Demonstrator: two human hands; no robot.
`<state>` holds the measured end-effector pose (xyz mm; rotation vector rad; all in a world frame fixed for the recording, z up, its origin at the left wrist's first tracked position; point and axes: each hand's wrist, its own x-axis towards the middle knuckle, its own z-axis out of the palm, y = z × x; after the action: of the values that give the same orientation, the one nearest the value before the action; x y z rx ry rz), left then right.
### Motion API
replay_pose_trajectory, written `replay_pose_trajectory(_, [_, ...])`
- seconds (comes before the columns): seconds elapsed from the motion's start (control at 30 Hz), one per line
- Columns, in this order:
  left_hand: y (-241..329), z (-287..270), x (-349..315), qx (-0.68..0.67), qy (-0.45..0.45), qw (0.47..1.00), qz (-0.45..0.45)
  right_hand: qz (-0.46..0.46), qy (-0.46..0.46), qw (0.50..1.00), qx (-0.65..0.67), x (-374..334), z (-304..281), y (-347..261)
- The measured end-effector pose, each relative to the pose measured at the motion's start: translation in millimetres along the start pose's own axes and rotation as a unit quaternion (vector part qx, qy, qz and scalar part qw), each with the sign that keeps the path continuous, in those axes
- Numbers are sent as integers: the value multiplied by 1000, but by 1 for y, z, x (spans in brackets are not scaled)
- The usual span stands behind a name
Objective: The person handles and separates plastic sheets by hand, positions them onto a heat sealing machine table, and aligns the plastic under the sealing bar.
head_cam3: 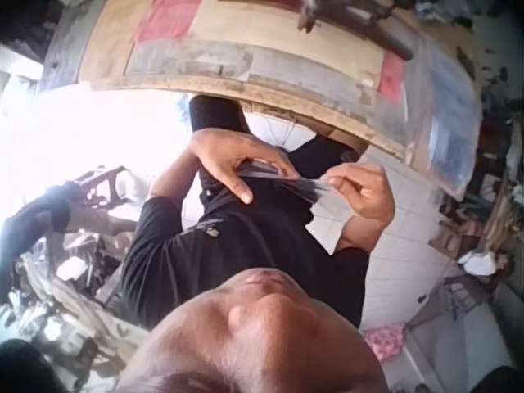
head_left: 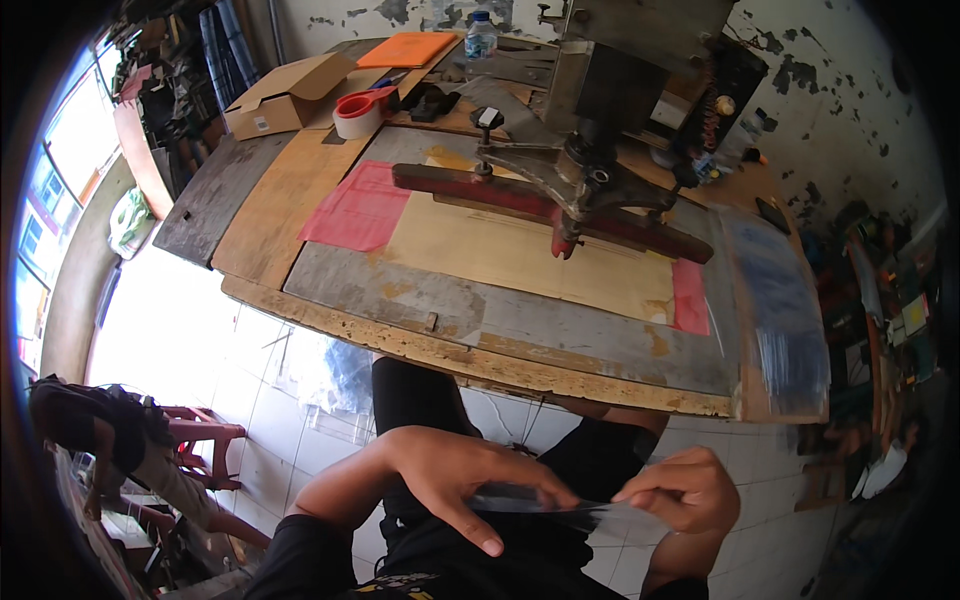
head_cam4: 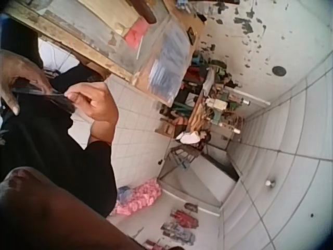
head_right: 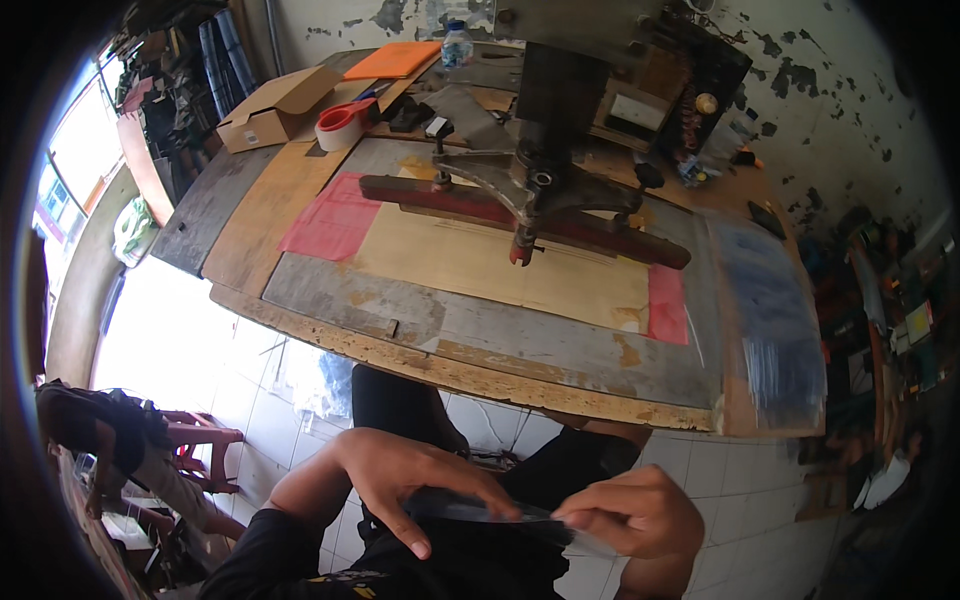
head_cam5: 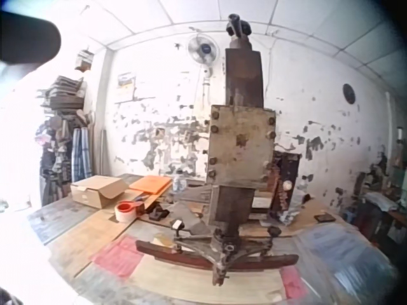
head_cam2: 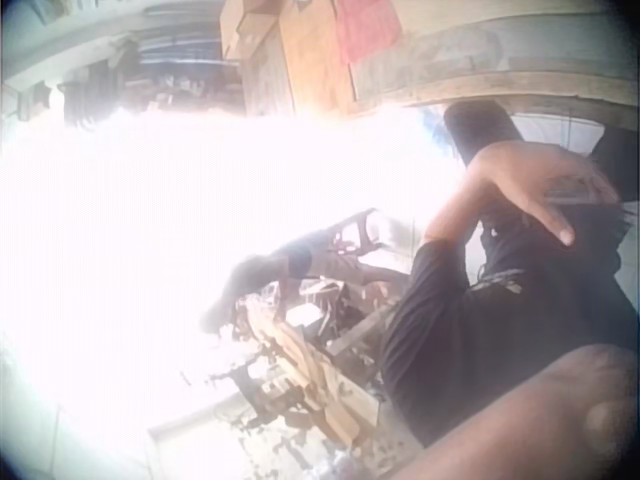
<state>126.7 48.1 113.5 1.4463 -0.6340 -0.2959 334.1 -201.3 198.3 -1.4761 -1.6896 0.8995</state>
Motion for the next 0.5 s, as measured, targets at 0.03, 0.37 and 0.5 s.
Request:
replay_pose_trajectory(0.03, [0,1,-5,-21,-10,998,-51,37,45,998,-16,-10,-2,0])
replay_pose_trajectory(0.37, [29,-8,-40,260,321,897,-159,167,318,929,-94,-45,-9,28])
replay_pose_trajectory(0.5, [39,-17,-36,297,417,823,-247,211,286,926,-126,-36,-14,35])
